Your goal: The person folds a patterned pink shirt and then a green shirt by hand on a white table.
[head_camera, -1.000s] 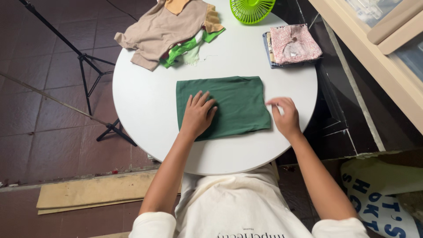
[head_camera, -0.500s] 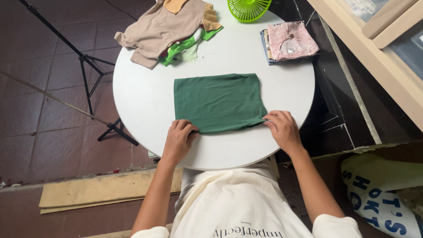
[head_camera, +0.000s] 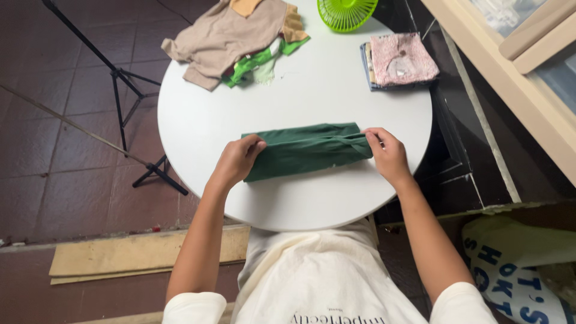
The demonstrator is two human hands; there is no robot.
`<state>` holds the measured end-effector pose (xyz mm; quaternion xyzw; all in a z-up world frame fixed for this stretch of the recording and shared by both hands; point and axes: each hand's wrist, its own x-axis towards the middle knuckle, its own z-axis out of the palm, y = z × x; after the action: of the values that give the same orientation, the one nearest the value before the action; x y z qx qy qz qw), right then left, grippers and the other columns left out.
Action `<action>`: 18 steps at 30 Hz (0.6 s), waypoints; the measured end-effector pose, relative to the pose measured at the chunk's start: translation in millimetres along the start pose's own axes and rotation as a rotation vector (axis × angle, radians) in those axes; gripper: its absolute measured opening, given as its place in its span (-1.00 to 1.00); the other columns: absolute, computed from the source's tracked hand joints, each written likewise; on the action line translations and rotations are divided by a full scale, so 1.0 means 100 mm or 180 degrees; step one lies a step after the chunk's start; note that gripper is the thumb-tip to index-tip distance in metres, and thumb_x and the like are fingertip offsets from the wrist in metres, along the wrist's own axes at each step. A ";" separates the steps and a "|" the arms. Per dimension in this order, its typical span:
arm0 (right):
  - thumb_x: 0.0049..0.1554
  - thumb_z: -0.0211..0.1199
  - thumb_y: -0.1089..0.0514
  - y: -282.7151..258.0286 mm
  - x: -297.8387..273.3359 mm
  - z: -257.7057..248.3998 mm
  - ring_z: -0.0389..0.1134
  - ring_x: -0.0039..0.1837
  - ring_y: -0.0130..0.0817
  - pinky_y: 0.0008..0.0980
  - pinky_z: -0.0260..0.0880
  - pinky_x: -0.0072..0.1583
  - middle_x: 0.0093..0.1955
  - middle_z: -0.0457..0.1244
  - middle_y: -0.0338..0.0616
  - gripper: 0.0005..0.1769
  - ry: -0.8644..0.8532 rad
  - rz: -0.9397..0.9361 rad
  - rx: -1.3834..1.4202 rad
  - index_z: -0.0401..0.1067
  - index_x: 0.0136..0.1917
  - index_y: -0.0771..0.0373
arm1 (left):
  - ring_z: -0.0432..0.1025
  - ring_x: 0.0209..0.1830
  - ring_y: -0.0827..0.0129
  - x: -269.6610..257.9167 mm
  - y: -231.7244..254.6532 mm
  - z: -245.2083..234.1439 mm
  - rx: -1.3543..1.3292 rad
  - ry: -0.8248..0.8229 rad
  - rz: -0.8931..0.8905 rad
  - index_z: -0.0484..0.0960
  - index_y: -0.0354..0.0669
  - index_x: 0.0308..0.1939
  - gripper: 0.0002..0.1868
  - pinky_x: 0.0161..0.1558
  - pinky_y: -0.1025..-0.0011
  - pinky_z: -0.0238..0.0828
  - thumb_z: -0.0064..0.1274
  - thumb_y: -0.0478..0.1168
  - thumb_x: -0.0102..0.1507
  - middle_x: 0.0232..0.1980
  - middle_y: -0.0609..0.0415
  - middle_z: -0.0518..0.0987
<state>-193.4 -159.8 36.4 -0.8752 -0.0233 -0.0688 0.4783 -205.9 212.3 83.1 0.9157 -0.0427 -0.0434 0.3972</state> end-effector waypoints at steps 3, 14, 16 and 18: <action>0.36 0.12 0.03 0.13 0.34 0.24 0.39 0.01 -0.19 -0.25 0.38 0.10 -0.05 0.41 -0.07 -0.73 0.0153 0.0278 -0.0499 0.55 0.11 0.19 | 0.34 -0.49 0.17 0.32 -0.07 0.04 -0.0085 0.0171 0.0011 0.67 -0.21 -0.13 -0.74 -0.31 0.25 0.35 0.07 -0.07 0.37 -0.45 -0.11 0.54; 0.16 0.32 -0.05 -0.04 0.61 0.71 0.22 0.23 -0.07 -0.06 0.11 0.25 0.09 0.34 -0.18 -0.78 0.0196 -0.1242 -0.1616 0.59 -0.03 0.09 | 0.46 -0.09 0.02 0.62 -0.49 0.41 0.0453 0.0471 0.0197 0.71 -0.16 -0.20 -0.84 -0.08 0.16 0.43 0.13 -0.16 0.29 -0.12 -0.06 0.57; 0.10 0.35 -0.02 -0.08 0.65 0.75 0.23 0.23 -0.11 -0.08 0.11 0.26 0.08 0.36 -0.23 -0.84 -0.0186 -0.1261 -0.1622 0.60 -0.11 0.05 | 0.45 -0.08 0.02 0.61 -0.51 0.45 0.0596 0.0682 0.0357 0.71 -0.15 -0.23 -0.87 -0.08 0.16 0.43 0.15 -0.19 0.25 -0.12 -0.04 0.57; 0.19 0.32 0.00 -0.09 0.67 0.79 0.26 0.24 -0.21 -0.11 0.12 0.33 0.07 0.37 -0.30 -0.85 -0.0301 -0.1059 -0.1717 0.58 -0.06 0.06 | 0.45 -0.07 0.03 0.61 -0.53 0.48 0.0754 0.0774 0.0377 0.71 -0.14 -0.23 -0.90 -0.08 0.15 0.43 0.14 -0.22 0.25 -0.13 -0.02 0.57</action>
<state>-120.0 -90.6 11.6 -0.9569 -0.1692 -0.1090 0.2096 -148.0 206.8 9.4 0.9505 -0.0530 0.0964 0.2907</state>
